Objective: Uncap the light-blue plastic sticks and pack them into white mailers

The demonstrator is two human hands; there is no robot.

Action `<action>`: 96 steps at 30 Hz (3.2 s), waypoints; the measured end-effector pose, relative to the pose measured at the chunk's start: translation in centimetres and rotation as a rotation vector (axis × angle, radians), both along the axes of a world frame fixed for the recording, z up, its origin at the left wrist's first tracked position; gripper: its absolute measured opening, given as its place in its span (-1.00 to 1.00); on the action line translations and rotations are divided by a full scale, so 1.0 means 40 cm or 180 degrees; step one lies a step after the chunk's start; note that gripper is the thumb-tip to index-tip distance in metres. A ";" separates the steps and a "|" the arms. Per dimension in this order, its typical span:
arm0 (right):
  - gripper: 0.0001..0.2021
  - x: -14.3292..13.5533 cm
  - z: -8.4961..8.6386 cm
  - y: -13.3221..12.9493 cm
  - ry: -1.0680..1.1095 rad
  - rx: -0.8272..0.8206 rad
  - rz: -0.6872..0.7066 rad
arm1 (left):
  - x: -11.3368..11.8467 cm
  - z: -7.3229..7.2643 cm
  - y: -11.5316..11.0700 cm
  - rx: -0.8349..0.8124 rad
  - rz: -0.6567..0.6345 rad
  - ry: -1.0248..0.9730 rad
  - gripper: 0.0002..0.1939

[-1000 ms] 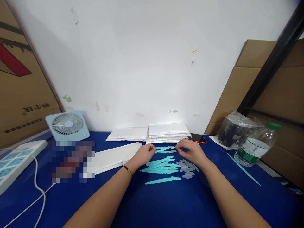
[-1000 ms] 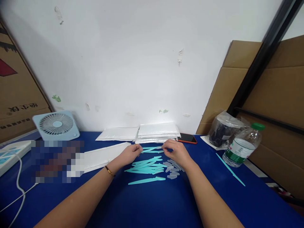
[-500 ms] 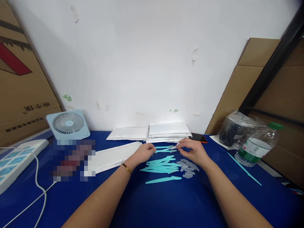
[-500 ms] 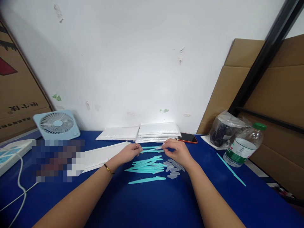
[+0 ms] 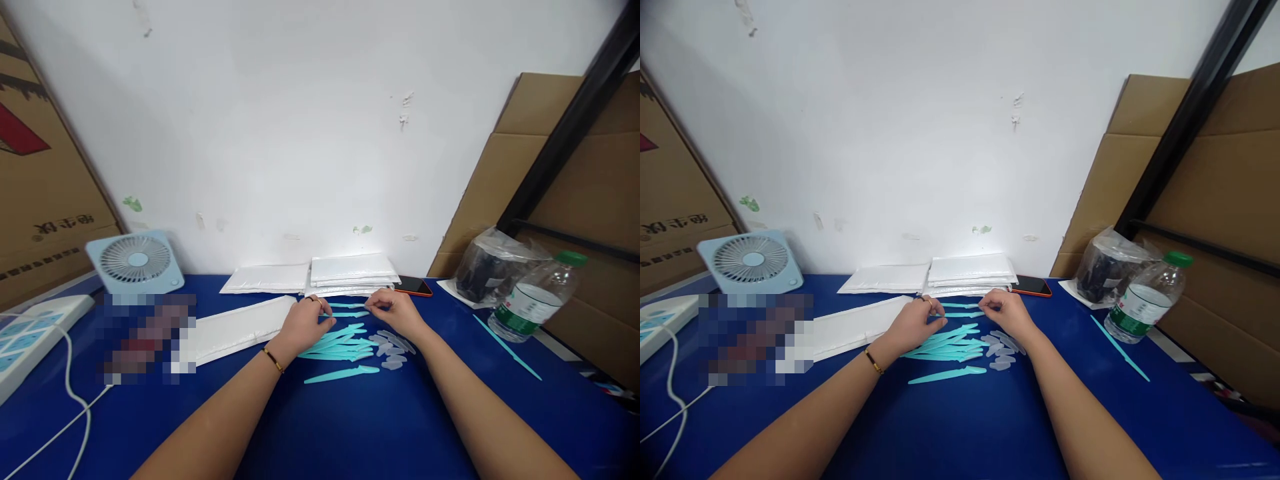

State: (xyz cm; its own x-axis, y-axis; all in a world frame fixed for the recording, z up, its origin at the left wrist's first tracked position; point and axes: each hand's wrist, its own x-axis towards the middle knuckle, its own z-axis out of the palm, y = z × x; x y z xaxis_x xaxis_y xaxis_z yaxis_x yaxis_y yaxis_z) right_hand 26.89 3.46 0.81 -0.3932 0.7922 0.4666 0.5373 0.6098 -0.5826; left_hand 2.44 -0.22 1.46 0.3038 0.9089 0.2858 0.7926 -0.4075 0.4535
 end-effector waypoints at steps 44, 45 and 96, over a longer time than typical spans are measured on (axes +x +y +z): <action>-0.84 0.008 0.040 -0.035 0.0519 -0.0082 0.0036 | -0.017 -0.001 0.006 -0.1117 -0.0282 -0.1176 -0.72; -0.84 0.009 0.040 -0.035 0.0542 -0.0067 0.0017 | -0.018 -0.003 0.007 -0.1131 -0.0274 -0.1169 -0.72; -0.80 0.004 0.096 -0.080 -0.0472 -0.1065 0.0480 | 0.008 0.036 -0.022 -0.0415 -0.0322 0.0213 -0.88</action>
State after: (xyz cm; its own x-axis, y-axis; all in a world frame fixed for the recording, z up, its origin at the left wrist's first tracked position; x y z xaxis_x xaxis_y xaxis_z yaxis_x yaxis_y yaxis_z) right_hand 27.03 0.26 4.67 -0.5605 0.8191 0.1219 0.5495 0.4780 -0.6853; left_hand 2.77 -1.09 2.92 0.4101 0.9007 0.1435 0.7807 -0.4280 0.4554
